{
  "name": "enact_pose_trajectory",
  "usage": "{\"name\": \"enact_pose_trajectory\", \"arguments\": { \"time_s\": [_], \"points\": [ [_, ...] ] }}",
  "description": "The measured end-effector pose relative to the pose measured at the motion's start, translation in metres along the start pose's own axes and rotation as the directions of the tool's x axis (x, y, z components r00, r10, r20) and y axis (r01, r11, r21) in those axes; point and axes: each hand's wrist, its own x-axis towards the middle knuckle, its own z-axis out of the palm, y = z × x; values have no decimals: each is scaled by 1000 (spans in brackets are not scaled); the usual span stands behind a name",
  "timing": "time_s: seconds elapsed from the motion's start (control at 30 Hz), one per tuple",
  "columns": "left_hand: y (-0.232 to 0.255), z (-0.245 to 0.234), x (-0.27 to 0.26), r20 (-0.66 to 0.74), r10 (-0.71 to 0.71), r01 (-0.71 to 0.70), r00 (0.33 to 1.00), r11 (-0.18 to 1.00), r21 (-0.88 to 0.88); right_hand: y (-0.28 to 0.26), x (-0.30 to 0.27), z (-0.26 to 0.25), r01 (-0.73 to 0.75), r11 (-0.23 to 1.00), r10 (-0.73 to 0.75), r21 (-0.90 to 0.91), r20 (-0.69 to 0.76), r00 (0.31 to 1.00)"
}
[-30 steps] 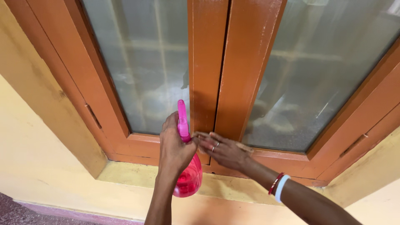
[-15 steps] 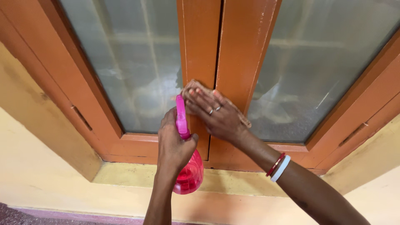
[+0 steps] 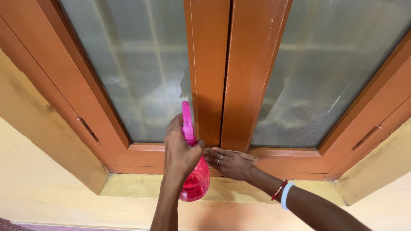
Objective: The person sprays a pink cleaning solution onto a brown wooden door with glass panels and wipes the surface with a cloth. The person repeatedly sprays and wipes the door frame and glass sections throughout the video.
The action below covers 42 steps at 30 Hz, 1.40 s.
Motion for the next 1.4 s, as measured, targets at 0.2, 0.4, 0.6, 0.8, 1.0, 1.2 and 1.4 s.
{"name": "enact_pose_trajectory", "arguments": {
  "time_s": [0.2, 0.4, 0.6, 0.8, 1.0, 1.2, 1.4],
  "points": [
    [6, -2, 0, 20, -65, 65, 998, 997, -41, 51, -3, -100, -167, 977, 119, -130, -314, 942],
    [13, -1, -1, 36, -23, 24, 999, 999, -35, 91, 4, -186, -360, 929, 244, -84, -590, 770],
    [16, 4, -2, 73, -66, 66, 995, 998, 2, 78, 8, -160, -351, 933, 230, -79, -619, 751],
    [25, 3, -3, 59, -69, 72, 996, 996, -48, 53, -7, -103, -243, 955, 132, -172, -488, 863],
    [40, -4, -3, 12, 0, 1, 1000, 998, -59, 54, -18, -104, -146, 958, 38, -246, -397, 917],
    [46, -11, -2, 45, -48, 49, 998, 998, -38, 97, -8, -176, -231, 956, 113, -181, -500, 859],
    [37, -11, -2, 24, 14, -13, 1000, 999, -38, 120, 8, -243, -378, 922, 236, -89, -643, 729]
  ]
}}
